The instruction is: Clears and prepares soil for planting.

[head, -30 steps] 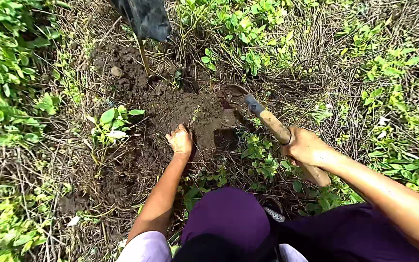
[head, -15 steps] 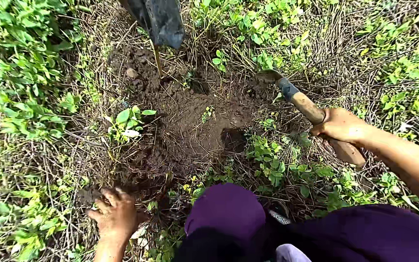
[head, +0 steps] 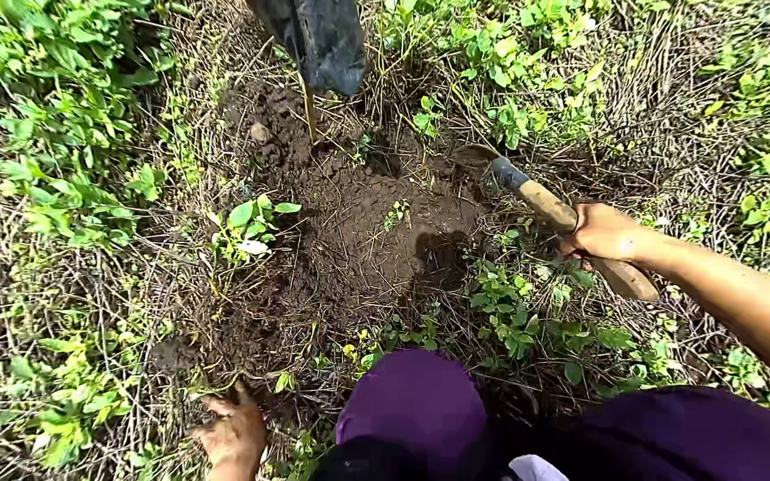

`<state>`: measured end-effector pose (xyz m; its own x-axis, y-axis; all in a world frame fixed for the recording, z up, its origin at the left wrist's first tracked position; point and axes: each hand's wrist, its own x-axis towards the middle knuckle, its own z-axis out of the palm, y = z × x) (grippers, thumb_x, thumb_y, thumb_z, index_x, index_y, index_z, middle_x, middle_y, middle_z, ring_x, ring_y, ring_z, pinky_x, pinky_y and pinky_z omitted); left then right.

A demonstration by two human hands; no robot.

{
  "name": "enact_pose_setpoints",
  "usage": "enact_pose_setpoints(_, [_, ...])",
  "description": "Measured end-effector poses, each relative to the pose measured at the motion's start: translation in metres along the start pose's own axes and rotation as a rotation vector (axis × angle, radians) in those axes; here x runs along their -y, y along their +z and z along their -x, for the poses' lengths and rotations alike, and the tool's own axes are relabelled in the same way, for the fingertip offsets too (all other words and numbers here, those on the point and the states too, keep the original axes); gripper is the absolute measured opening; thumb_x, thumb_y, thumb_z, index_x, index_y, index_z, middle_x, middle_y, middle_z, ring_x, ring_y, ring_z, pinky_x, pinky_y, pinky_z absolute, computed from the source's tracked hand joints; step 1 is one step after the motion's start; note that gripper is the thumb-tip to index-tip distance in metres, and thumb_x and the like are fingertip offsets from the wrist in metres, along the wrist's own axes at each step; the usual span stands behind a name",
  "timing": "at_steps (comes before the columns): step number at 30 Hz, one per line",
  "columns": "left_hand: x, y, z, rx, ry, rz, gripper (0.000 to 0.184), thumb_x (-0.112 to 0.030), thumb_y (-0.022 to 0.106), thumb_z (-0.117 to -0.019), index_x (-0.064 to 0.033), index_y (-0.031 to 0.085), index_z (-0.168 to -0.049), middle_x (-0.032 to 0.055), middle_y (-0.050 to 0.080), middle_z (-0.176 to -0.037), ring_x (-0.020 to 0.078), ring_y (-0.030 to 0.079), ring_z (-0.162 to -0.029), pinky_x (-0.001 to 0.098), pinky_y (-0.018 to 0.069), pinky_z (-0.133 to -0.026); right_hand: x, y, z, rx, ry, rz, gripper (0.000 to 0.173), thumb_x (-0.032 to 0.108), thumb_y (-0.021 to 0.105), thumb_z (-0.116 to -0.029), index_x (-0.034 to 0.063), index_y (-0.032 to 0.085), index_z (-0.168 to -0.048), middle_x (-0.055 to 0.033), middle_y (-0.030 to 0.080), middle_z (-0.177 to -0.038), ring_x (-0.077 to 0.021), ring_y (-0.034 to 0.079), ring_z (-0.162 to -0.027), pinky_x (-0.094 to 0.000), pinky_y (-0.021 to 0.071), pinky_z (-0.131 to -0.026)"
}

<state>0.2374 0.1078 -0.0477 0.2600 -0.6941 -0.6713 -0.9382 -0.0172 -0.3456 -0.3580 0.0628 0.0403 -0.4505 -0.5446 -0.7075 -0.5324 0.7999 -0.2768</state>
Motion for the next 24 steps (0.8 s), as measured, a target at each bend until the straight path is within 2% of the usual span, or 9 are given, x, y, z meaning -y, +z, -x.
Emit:
enact_pose_setpoints(1, [-0.014, -0.046, 0.008, 0.121, 0.009, -0.046, 0.056, -0.027, 0.072, -0.0944, 0.0014, 0.056, -0.140, 0.0391, 0.056, -0.136, 0.0577, 0.058, -0.121, 0.0703, 0.0452, -0.100, -0.015, -0.005, 0.005, 0.011, 0.001, -0.121, 0.018, 0.003, 0.069, -0.0913, -0.0004, 0.059, -0.106, -0.0142, 0.062, -0.067, -0.0238, 0.062, -0.050, -0.0407, 0.0575, -0.049])
enact_pose_setpoints(3, [-0.052, -0.130, 0.018, 0.249, 0.136, 0.004, 0.048, -0.041, 0.066, -0.0990, -0.0021, 0.066, -0.128, 0.0273, 0.068, -0.126, 0.0474, 0.064, -0.120, 0.0658, 0.0495, -0.098, -0.036, 0.001, 0.002, 0.015, 0.018, -0.077, 0.025, 0.018, 0.069, -0.0980, 0.0014, 0.061, -0.115, -0.0156, 0.068, -0.080, -0.0255, 0.069, -0.065, -0.0430, 0.0611, -0.063])
enact_pose_setpoints(5, [-0.098, -0.172, 0.013, 0.108, 0.391, 0.180, 0.045, -0.038, 0.061, -0.1031, -0.0045, 0.066, -0.133, 0.0257, 0.069, -0.124, 0.0459, 0.065, -0.118, 0.0650, 0.0490, -0.099, -0.035, 0.020, -0.012, -0.135, -0.030, 0.241, 0.044, 0.027, 0.078, -0.0940, -0.0042, 0.063, -0.122, -0.0300, 0.067, -0.106, -0.0464, 0.067, -0.094, -0.0676, 0.0524, -0.081])
enact_pose_setpoints(7, [-0.149, -0.167, -0.022, -0.104, 0.678, 0.372, 0.040, -0.032, 0.064, -0.1029, -0.0031, 0.067, -0.131, 0.0233, 0.068, -0.127, 0.0414, 0.063, -0.122, 0.0605, 0.0477, -0.105, 0.002, 0.045, -0.013, -0.263, -0.224, 0.450, 0.042, 0.022, 0.073, -0.0969, -0.0048, 0.062, -0.128, -0.0362, 0.059, -0.127, -0.0585, 0.060, -0.113, -0.0765, 0.0469, -0.088])
enact_pose_setpoints(9, [-0.201, -0.147, -0.064, -0.202, 0.862, 0.445, 0.039, -0.026, 0.067, -0.1002, -0.0005, 0.067, -0.130, 0.0248, 0.062, -0.136, 0.0423, 0.058, -0.128, 0.0604, 0.0445, -0.109, 0.047, 0.080, -0.018, -0.267, -0.476, 0.442, 0.026, 0.012, 0.062, -0.1019, -0.0005, 0.069, -0.123, -0.0314, 0.063, -0.126, -0.0529, 0.061, -0.116, -0.0698, 0.0486, -0.092])
enact_pose_setpoints(13, [-0.267, -0.127, -0.102, -0.147, 0.826, 0.383, 0.066, -0.026, 0.072, -0.0967, -0.0094, 0.046, -0.155, 0.0241, 0.036, -0.162, 0.0446, 0.038, -0.147, 0.0658, 0.0327, -0.116, 0.109, 0.161, -0.064, -0.090, -0.860, 0.455, 0.030, 0.000, 0.051, -0.1027, 0.0024, 0.070, -0.126, -0.0237, 0.062, -0.136, -0.0437, 0.058, -0.129, -0.0600, 0.0498, -0.103])
enact_pose_setpoints(18, [-0.277, -0.099, -0.107, -0.223, 0.867, 0.346, 0.069, -0.025, 0.076, -0.0923, -0.0216, 0.047, -0.155, 0.0169, 0.028, -0.168, 0.0405, 0.027, -0.155, 0.0717, 0.0224, -0.119, 0.117, 0.196, -0.106, -0.002, -0.872, 0.554, 0.039, -0.003, 0.047, -0.1037, 0.0075, 0.064, -0.138, -0.0167, 0.048, -0.157, -0.0383, 0.043, -0.146, -0.0544, 0.0398, -0.117])
enact_pose_setpoints(21, [-0.262, -0.097, -0.107, -0.318, 0.851, 0.386, 0.059, -0.031, 0.069, -0.0979, -0.0117, 0.052, -0.151, 0.0161, 0.032, -0.167, 0.0375, 0.025, -0.156, 0.0663, 0.0170, -0.123, 0.086, 0.189, -0.102, -0.105, -0.852, 0.425, 0.037, -0.002, 0.050, -0.1022, 0.0039, 0.066, -0.135, -0.0219, 0.048, -0.155, -0.0439, 0.049, -0.140, -0.0592, 0.0466, -0.109])
enact_pose_setpoints(24, [-0.268, -0.094, -0.115, -0.393, 0.815, 0.431, 0.071, -0.040, 0.053, -0.1067, -0.0065, 0.026, -0.163, 0.0157, 0.022, -0.171, 0.0350, 0.018, -0.159, 0.0687, 0.0112, -0.123, 0.066, 0.197, -0.096, -0.219, -0.793, 0.289, 0.055, 0.004, 0.056, -0.1017, 0.0002, 0.043, -0.155, -0.0249, 0.034, -0.164, -0.0435, 0.041, -0.148, -0.0570, 0.0394, -0.118])
